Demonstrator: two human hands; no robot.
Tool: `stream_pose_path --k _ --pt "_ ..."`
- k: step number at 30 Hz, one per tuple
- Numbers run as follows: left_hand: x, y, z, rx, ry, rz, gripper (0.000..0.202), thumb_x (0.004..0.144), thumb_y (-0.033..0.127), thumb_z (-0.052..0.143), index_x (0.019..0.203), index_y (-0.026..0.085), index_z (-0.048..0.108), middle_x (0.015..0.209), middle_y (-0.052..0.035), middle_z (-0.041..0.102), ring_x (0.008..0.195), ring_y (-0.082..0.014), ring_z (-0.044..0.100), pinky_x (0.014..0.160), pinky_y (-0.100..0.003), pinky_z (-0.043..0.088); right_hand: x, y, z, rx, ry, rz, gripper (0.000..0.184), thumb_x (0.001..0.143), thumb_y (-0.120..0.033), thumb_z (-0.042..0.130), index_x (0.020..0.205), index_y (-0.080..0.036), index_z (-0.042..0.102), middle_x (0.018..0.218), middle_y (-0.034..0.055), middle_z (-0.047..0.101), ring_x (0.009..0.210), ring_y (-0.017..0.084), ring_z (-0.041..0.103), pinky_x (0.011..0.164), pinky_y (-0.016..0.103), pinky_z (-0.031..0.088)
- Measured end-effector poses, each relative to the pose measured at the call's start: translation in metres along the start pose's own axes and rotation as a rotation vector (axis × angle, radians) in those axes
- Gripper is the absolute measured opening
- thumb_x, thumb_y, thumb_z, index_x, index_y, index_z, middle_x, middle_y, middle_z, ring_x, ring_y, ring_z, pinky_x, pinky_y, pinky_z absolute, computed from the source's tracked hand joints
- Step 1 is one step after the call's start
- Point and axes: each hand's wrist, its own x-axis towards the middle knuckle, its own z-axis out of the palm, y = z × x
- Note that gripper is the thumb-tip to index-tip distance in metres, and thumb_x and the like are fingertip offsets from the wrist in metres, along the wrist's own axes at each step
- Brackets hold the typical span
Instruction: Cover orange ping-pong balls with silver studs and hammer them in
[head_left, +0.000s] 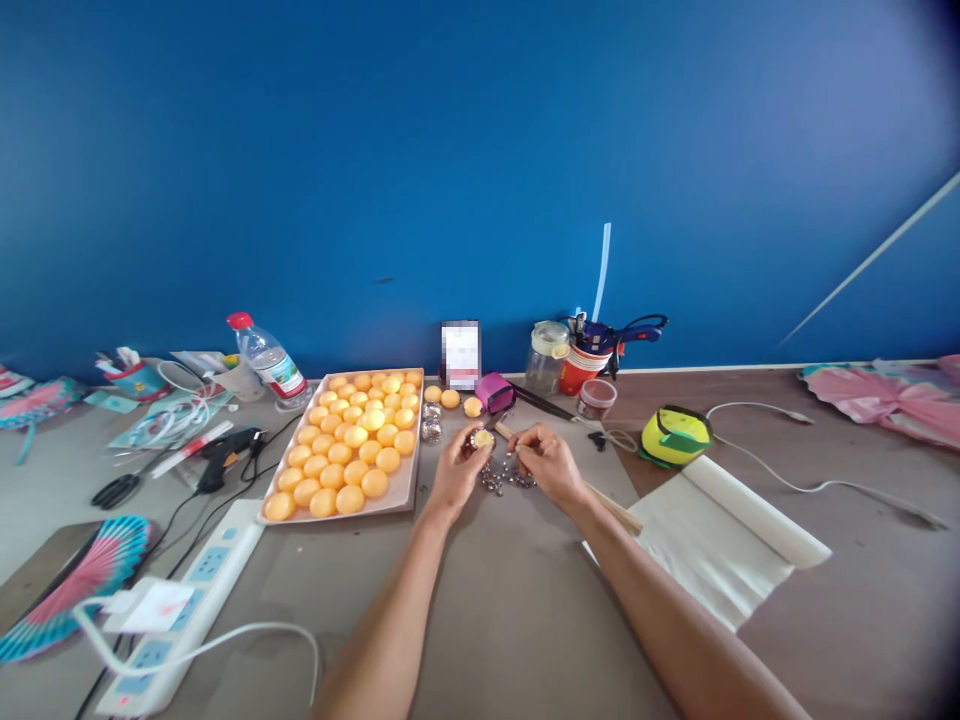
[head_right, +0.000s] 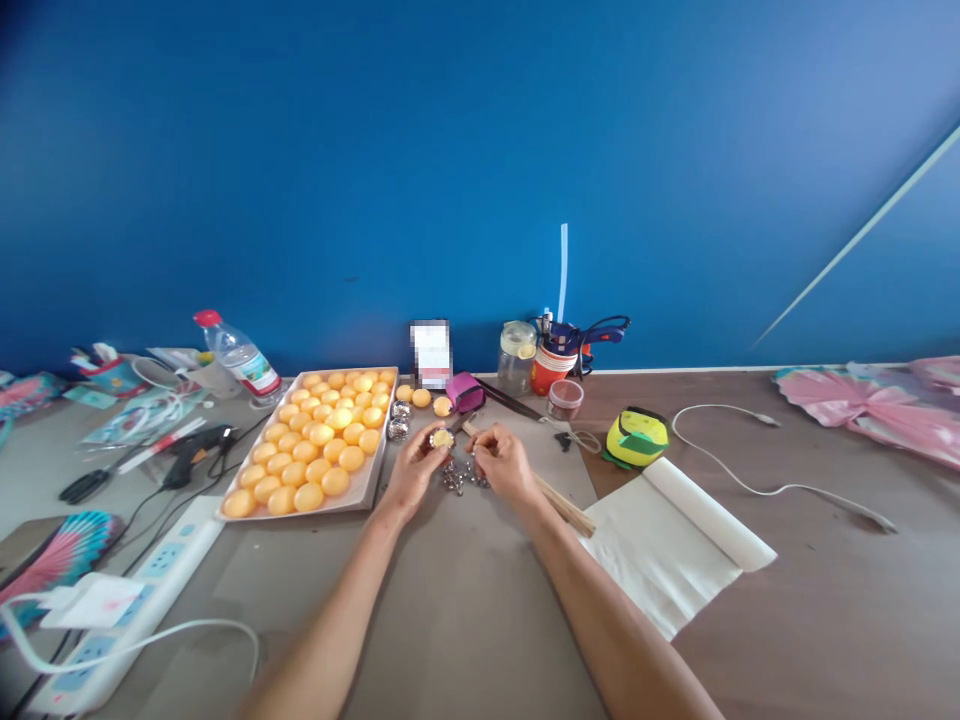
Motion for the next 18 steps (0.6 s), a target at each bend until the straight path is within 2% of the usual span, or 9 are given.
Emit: stream_pose_path --k 3,5,10,12,18 --pt "-0.001 0.001 0.001 -0.012 -0.025 -0.016 0.047 0.069 0.034 0.065 0.113 0.018 0.055 0.089 -0.0031 0.059 0.076 -0.013 0.053 0.072 -0.026 0.044 -0.001 -0.005 0.001 0.166 -0.032 0.052 0.009 0.069 -0.024 0.057 0.07 -0.018 0.05 0.054 -0.0061 0.053 0.04 0.006 0.04 0.042 0.02 0.029" --pt "-0.001 0.001 0.002 -0.021 -0.039 -0.017 0.047 0.069 0.034 0.065 0.112 0.018 0.055 0.087 -0.0027 0.059 0.074 -0.0129 0.053 0.071 -0.026 0.044 -0.001 -0.006 0.0 0.235 -0.086 0.076 0.014 0.07 -0.03 0.06 0.072 -0.017 0.055 0.047 -0.0066 0.05 0.042 0.006 0.042 0.044 0.02 0.03" --pt "-0.002 0.002 0.002 -0.025 -0.055 -0.016 0.048 0.069 0.034 0.065 0.113 0.018 0.055 0.086 -0.0024 0.059 0.074 -0.0125 0.053 0.071 -0.025 0.043 -0.003 -0.01 -0.003 0.373 -0.201 0.184 0.023 0.068 -0.031 0.065 0.084 -0.015 0.064 0.068 -0.0002 0.062 0.056 0.009 0.054 0.055 0.022 0.038" --pt "-0.002 0.001 0.002 -0.017 -0.06 -0.018 0.048 0.07 0.035 0.065 0.114 0.018 0.054 0.086 -0.0026 0.059 0.074 -0.0125 0.053 0.071 -0.025 0.043 -0.003 -0.012 -0.003 0.365 -0.196 0.18 0.021 0.066 -0.029 0.066 0.082 -0.015 0.064 0.07 -0.0001 0.063 0.057 0.009 0.055 0.056 0.022 0.038" --pt "-0.004 0.003 0.002 0.026 -0.072 -0.024 0.05 0.07 0.035 0.064 0.115 0.018 0.054 0.084 -0.0023 0.059 0.074 -0.0129 0.053 0.072 -0.026 0.043 -0.002 -0.008 0.001 0.178 -0.121 0.153 0.015 0.066 -0.028 0.064 0.074 -0.017 0.058 0.049 -0.0063 0.051 0.044 0.007 0.042 0.046 0.021 0.029"
